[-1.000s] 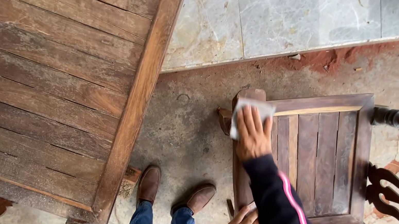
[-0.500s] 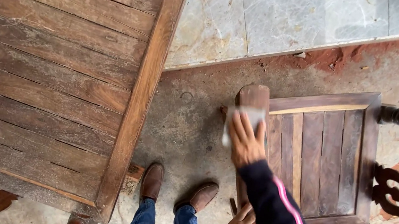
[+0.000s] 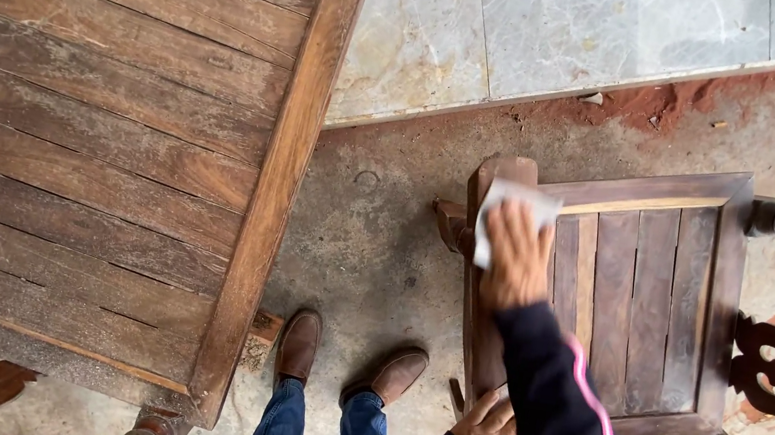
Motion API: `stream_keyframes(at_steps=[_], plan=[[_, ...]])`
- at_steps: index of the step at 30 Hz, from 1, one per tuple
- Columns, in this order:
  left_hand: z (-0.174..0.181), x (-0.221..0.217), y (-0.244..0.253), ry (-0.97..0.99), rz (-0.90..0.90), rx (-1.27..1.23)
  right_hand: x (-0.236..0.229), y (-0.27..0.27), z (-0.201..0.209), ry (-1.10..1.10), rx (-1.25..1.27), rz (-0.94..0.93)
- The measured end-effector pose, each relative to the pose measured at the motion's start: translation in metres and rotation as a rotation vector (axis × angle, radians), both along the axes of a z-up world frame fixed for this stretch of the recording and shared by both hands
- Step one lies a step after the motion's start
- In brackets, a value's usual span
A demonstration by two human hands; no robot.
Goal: Sanding the surface of a wooden chair using sandpaper.
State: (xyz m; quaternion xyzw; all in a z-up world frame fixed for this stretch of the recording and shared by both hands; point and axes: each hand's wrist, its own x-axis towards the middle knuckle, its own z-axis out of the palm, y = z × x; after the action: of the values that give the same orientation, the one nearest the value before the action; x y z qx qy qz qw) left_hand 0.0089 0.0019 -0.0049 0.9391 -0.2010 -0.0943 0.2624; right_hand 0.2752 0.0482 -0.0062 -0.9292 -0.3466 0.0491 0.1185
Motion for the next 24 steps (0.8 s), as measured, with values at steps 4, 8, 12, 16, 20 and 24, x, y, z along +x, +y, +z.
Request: stream_keyframes(at_steps=[4, 8, 12, 16, 20, 24], plan=[[-0.001, -0.002, 0.011, 0.091, -0.055, -0.077, 0.059, 0.04, 0.011, 0.055, 0.113, -0.195], [0.0, -0.003, 0.001, 0.014, 0.014, -0.072, -0.022, -0.014, 0.033, -0.018, 0.315, -0.087], [-0.002, -0.005, -0.001, -0.036, 0.083, -0.045, -0.042, -0.031, 0.04, 0.059, 0.141, -0.12], [-0.004, -0.002, 0.002, -0.013, 0.045, -0.018, 0.04, 0.007, 0.004, -0.005, 0.193, -0.105], [-0.002, -0.008, 0.003, 0.052, 0.019, -0.09, 0.015, -0.004, 0.02, -0.032, 0.188, -0.159], [-0.003, -0.007, -0.002, -0.034, 0.095, -0.093, -0.049, -0.034, 0.041, 0.069, 0.049, -0.153]])
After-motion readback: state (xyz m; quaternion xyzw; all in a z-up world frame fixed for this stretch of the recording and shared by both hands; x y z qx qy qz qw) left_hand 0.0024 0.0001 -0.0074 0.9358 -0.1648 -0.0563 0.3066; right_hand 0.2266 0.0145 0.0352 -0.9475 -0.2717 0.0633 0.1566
